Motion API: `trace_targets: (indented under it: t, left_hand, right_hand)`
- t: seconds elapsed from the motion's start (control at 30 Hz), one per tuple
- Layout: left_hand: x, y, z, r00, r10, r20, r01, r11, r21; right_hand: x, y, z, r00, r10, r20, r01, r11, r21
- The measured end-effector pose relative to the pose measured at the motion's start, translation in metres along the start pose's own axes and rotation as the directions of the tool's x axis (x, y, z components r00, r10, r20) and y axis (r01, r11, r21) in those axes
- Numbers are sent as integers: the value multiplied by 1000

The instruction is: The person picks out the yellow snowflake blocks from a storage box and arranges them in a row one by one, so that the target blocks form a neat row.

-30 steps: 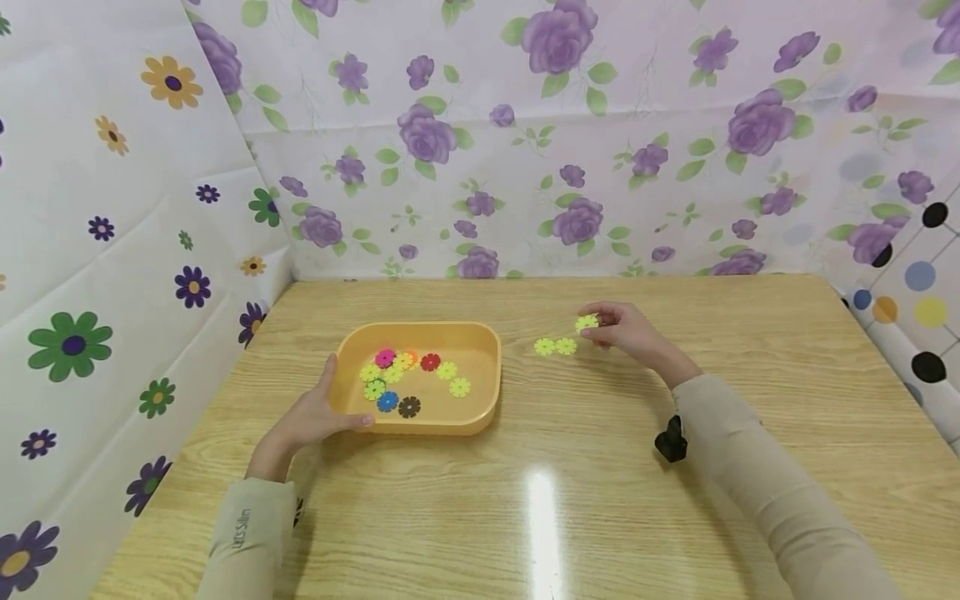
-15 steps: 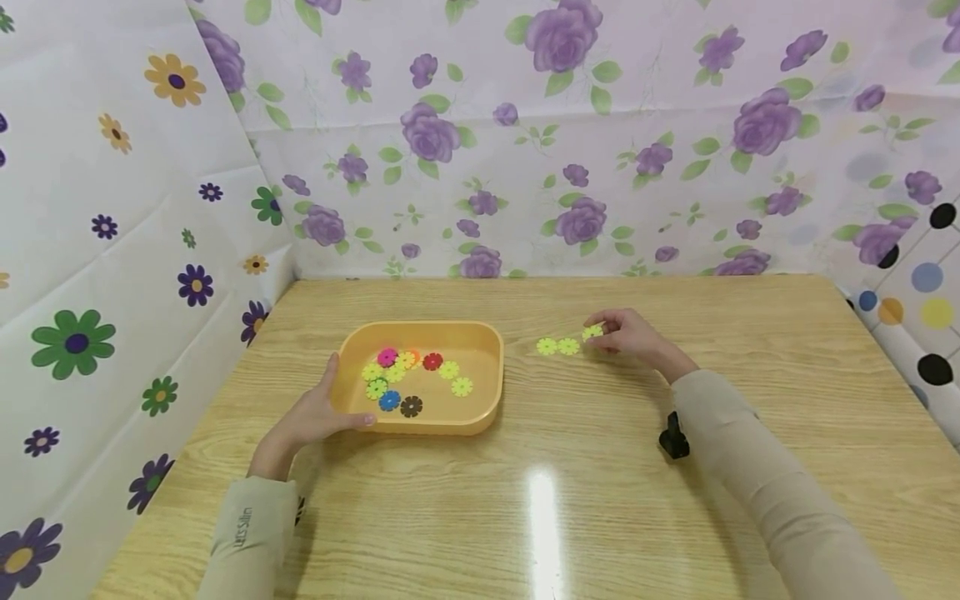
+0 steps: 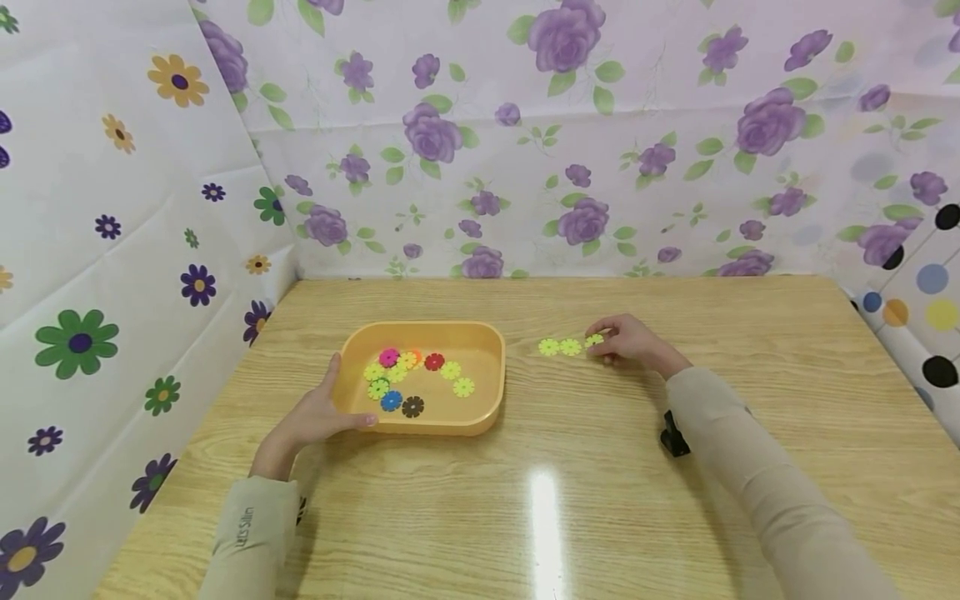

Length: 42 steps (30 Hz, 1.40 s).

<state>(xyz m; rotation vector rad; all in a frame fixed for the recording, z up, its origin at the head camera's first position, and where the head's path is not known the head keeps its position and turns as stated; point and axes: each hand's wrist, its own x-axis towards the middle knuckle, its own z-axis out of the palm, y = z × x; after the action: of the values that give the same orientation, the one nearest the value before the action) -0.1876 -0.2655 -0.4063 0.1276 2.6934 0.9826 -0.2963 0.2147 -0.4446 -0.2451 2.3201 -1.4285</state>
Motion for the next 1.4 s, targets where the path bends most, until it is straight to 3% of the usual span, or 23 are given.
trace_targets:
  t: [0.4, 0.67, 0.8, 1.03, 1.4]
  left_hand:
    - [0, -2, 1, 1000, 18, -9, -18, 1000, 5]
    - [0, 0, 0, 1000, 15, -9, -15, 1000, 6]
    - [0, -1, 0, 1000, 18, -6, -18, 1000, 3]
    - [1, -1, -1, 1000, 15, -2, -15, 1000, 4]
    - [1, -2, 1, 1000, 5, -3, -5, 1000, 5]
  right_hand:
    - [-3, -3, -2, 1000, 9, -16, -11, 994, -113]
    - [-5, 0, -4, 1000, -21, 3, 21, 992, -122]
    - [-4, 4, -5, 1000, -19, -2, 19, 996, -83]
    - [-7, 4, -5, 999, 20, -25, -18, 997, 80]
    - [-11, -8, -2, 999, -8, -47, 13, 992, 122]
